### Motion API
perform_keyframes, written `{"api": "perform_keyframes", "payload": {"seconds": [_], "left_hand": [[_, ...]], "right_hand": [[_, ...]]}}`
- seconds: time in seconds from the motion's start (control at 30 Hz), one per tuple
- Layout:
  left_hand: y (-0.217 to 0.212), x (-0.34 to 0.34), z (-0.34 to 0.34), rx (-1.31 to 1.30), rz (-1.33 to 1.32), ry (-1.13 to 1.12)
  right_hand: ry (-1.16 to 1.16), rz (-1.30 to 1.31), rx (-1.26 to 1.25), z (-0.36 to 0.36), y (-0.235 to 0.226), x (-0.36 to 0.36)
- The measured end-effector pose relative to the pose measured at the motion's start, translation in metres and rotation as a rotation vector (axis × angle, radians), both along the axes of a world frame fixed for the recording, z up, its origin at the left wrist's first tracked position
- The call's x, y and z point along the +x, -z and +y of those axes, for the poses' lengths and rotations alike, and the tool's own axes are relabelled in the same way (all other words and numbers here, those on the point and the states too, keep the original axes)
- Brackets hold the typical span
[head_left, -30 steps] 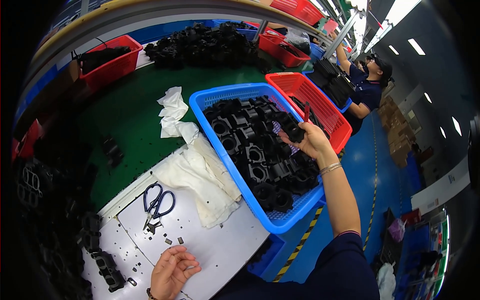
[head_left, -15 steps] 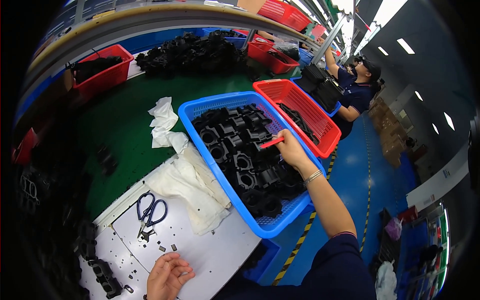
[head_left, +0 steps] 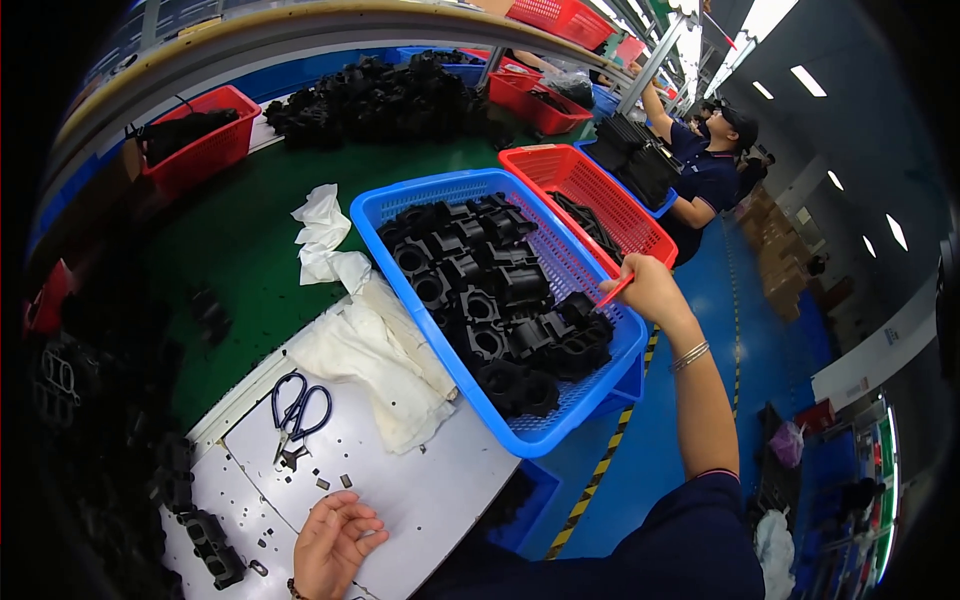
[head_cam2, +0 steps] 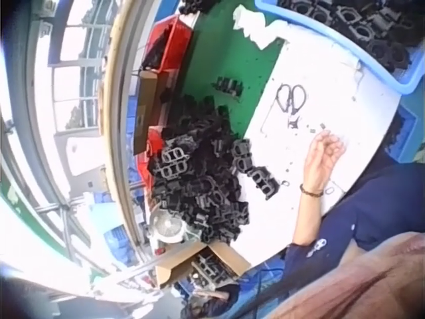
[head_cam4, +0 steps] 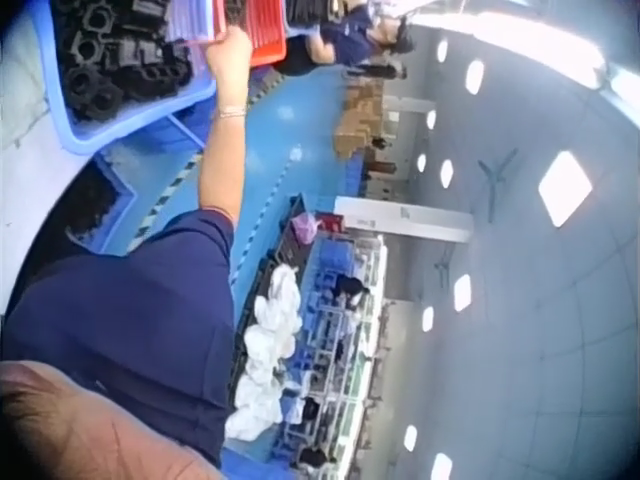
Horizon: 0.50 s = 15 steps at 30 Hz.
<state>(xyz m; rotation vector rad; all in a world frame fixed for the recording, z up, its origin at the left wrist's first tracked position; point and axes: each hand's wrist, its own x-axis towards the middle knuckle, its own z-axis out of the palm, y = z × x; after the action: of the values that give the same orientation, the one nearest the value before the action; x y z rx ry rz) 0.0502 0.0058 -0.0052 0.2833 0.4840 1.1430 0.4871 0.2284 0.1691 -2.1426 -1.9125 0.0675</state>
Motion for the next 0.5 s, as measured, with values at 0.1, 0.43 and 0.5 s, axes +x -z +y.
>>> {"api": "perform_keyframes", "payload": {"seconds": [0.1, 0.43, 0.5], "left_hand": [[-0.004, 0.003, 0.0, -0.051, 0.156, -0.034], [-0.002, 0.0, 0.0, -0.052, 0.117, -0.032], [-0.001, 0.0, -0.001, -0.048, 0.12, -0.035]], "right_hand": [[0.007, -0.004, -0.08, -0.011, 0.021, -0.008], [0.025, -0.165, 0.084, -0.013, 0.03, -0.032], [0.054, -0.162, 0.243, -0.006, 0.031, -0.035]]}}
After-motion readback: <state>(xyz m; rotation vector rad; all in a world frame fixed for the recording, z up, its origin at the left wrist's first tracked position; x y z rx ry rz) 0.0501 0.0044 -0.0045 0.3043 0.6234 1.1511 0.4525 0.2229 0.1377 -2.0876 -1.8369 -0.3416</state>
